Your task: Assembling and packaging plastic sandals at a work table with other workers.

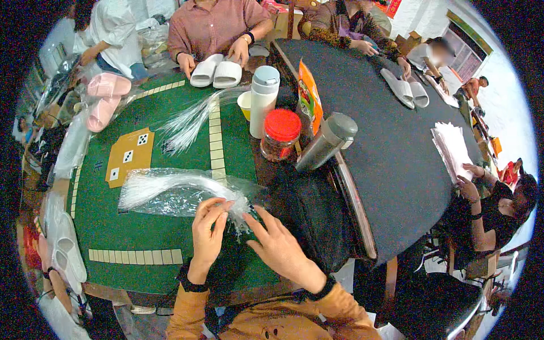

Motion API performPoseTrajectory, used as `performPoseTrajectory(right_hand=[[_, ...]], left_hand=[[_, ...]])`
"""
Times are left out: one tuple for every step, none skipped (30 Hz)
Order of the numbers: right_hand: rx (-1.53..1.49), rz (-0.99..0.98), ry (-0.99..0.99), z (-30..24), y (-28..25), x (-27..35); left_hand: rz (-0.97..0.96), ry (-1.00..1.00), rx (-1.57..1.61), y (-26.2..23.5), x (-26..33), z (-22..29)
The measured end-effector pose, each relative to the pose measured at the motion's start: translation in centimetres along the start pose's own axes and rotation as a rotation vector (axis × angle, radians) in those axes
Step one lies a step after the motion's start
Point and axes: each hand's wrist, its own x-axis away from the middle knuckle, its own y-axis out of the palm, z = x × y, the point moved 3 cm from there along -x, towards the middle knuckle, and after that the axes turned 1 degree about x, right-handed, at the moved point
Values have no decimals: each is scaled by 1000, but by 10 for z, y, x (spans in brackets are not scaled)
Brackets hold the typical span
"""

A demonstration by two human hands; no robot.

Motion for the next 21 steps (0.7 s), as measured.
performPoseTrajectory(right_hand=[[8, 1, 1, 1, 11, -5], [26, -30, 23, 3, 23, -10], [44, -61, 46, 6, 33, -15], [47, -93, 88, 8, 40, -20], [52, -96, 87, 16, 47, -21], [42, -68, 93, 25, 52, -23], [31, -40, 99, 32, 55, -24], [5, 58, 38, 30, 52, -29], [5, 56, 35, 29, 50, -33], [-13, 79, -6, 28, 45, -37], [-33, 101, -47, 25, 39, -41], [-55, 104, -64, 21, 36, -47], [-58, 100, -67, 21, 37, -52], [-51, 77, -104, 21, 37, -54], [-44, 54, -140, 21, 38, -56], [-47, 52, -140, 27, 43, -58], [-52, 45, -122, 35, 47, -59], [-57, 40, -103, 42, 49, -57], [-54, 39, -92, 48, 48, -52], [-134, 46, -50, 41, 40, -51], [-213, 54, -7, 37, 34, -49]], left_hand=[[14, 54, -10, 1, 0, -1], [17, 55, -6, 0, 1, -2], [2, 35, 18, 0, 2, -3], [-13, 16, 41, 0, 2, -3], [-10, 15, 46, -1, 3, -3], [-28, -3, 41, -2, 4, -3], [-47, -20, 36, -1, 4, -3], [-43, -22, 36, -2, 5, -4], [-54, 25, 35, -2, 6, -3], [-65, 72, 33, -2, 7, -1], [-61, 70, 31, -1, 9, 0], [-70, 71, 44, 1, 11, 2], [-80, 71, 56, 3, 13, 4], [-62, 62, 86, 4, 14, 5], [-61, 59, 84, 3, 14, 5], [-64, 66, 78, 2, 13, 5], [-74, 73, 78, 4, 12, 5], [-74, 62, 75, 3, 10, 5], [-82, 60, 81, 4, 9, 7], [-41, -1, 68, -2, 8, 7], [1, -61, 56, -6, 8, 5]])
